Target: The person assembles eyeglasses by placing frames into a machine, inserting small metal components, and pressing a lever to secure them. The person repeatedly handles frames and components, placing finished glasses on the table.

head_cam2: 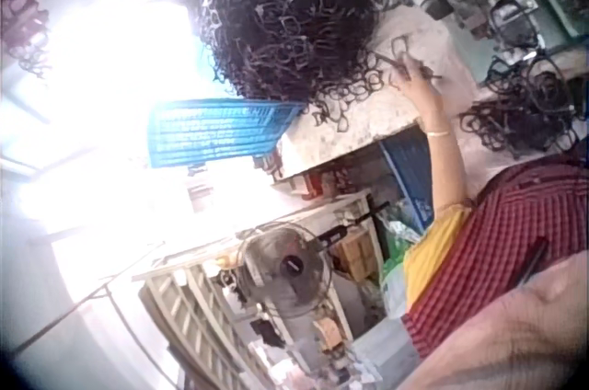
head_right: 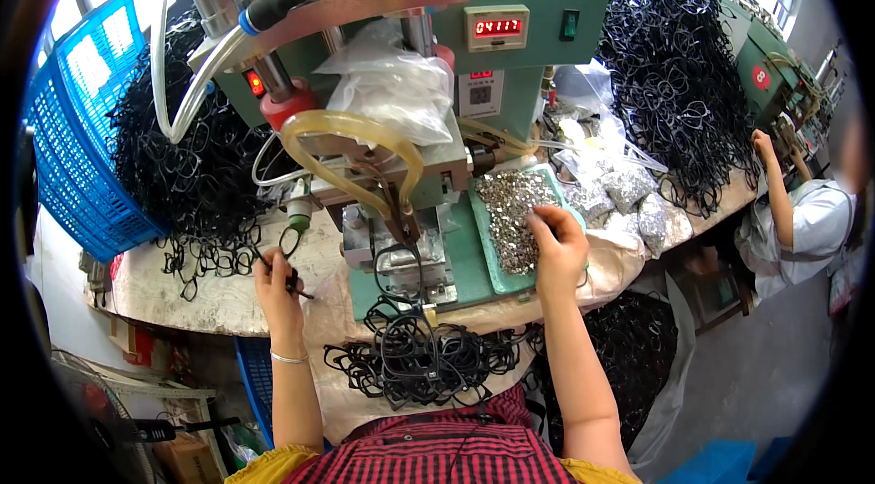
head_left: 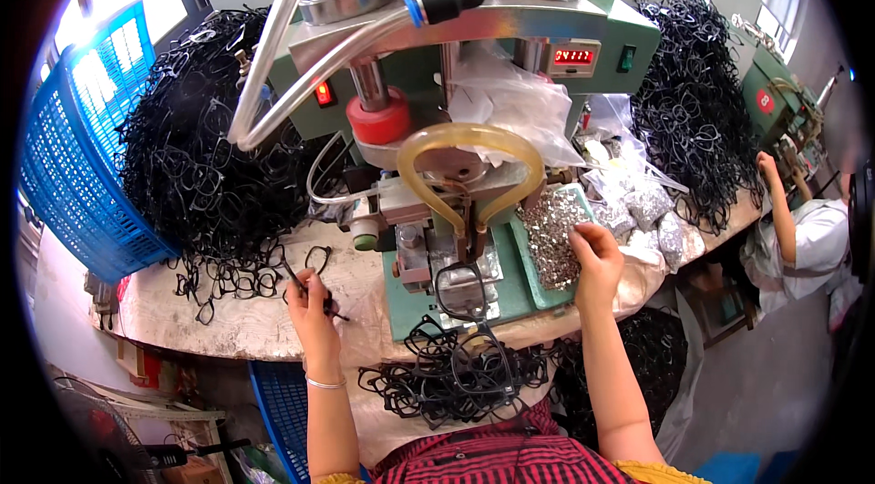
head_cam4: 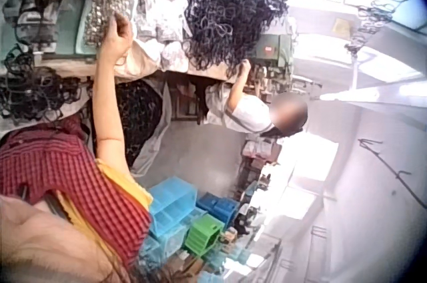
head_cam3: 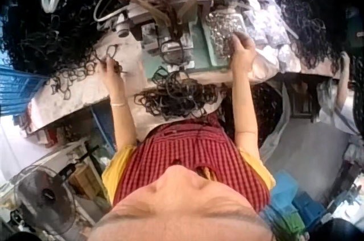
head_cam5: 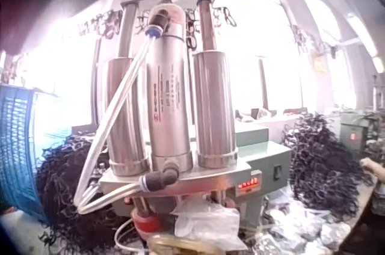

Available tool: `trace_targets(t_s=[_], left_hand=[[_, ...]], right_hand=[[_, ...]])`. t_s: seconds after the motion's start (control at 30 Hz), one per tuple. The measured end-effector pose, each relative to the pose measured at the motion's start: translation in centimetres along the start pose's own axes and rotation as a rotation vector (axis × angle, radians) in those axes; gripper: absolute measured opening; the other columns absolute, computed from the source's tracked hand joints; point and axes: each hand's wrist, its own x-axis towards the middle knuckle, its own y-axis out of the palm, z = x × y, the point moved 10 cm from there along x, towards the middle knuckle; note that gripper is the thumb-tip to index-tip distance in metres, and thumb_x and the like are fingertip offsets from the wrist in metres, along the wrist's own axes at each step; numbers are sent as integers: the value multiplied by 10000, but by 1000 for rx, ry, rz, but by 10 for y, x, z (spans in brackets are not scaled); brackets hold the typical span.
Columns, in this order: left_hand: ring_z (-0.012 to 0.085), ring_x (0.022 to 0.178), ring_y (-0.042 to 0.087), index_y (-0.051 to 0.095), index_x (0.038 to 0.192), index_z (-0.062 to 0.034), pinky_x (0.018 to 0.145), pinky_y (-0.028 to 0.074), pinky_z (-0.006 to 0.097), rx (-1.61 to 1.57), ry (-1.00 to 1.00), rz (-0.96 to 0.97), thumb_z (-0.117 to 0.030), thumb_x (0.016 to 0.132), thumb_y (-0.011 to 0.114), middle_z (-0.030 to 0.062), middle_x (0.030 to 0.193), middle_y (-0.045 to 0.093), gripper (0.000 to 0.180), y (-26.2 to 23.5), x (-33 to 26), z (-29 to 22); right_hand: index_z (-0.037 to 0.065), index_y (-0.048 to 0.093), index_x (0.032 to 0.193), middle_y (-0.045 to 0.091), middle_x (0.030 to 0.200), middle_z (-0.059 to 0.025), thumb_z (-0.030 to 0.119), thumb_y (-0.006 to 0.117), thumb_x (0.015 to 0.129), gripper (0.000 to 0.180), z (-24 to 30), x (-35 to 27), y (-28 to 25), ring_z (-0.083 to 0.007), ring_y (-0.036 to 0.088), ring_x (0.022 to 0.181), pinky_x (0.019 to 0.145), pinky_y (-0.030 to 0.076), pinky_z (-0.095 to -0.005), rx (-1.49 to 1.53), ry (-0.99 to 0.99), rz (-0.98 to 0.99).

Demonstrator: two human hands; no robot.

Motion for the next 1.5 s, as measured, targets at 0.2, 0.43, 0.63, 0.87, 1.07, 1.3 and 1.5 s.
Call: trace_targets(t_s=[0.2,0.43,0.63,0.87,1.07,1.3,1.5], left_hand=[[226,839,596,487,1060,-74,758,518,385,-294,306,338,-414,1086,307,147,949,630,385,110,-52,-147],[266,680,606,452,1002,-76,665,549,379,-277,219,233,-402,1085,282,187,827,623,377,110,-61,-117],[244,709,627,418,991,-20,710,520,299,168,727,312,-237,1073,286,220,850,632,267,168,-71,-208],[215,737,653,433,977,-3,681,515,267,165,726,299,-196,1064,285,198,818,664,258,163,-66,-212],[210,710,650,456,993,-38,664,540,330,-143,54,783,-223,1040,350,236,866,699,218,185,-105,-159],[308,657,694,469,1027,-47,554,574,368,-461,-997,900,-230,1041,390,286,889,674,200,209,-167,-31],[300,655,702,485,1034,-60,522,569,350,-464,-978,854,-249,1046,401,272,882,680,207,211,-166,-32]], right_hand=[[-22,708,1029,711,985,-51,8,657,905,138,37,-12,78,-117,653,921,835,495,-237,204,129,267],[-38,630,1039,678,991,-75,2,679,877,174,99,-65,137,-133,645,949,845,498,-258,-72,-410,399],[-30,492,1206,637,1114,-91,-50,683,856,400,69,-70,138,-122,644,970,879,485,-251,395,66,418],[-19,492,1220,642,1108,-80,-61,682,846,422,79,-69,140,-104,643,975,877,480,-241,265,3,427],[-10,476,1369,588,1298,-204,13,654,845,553,115,-85,129,-268,582,1221,1041,432,-381,100,7,558],[71,723,972,623,1228,-218,128,750,762,219,63,-23,43,-399,537,1245,1046,424,-479,-1138,-591,188],[91,710,857,617,1222,-200,116,749,735,130,59,-26,42,-411,542,1225,974,469,-474,-900,-700,212]])
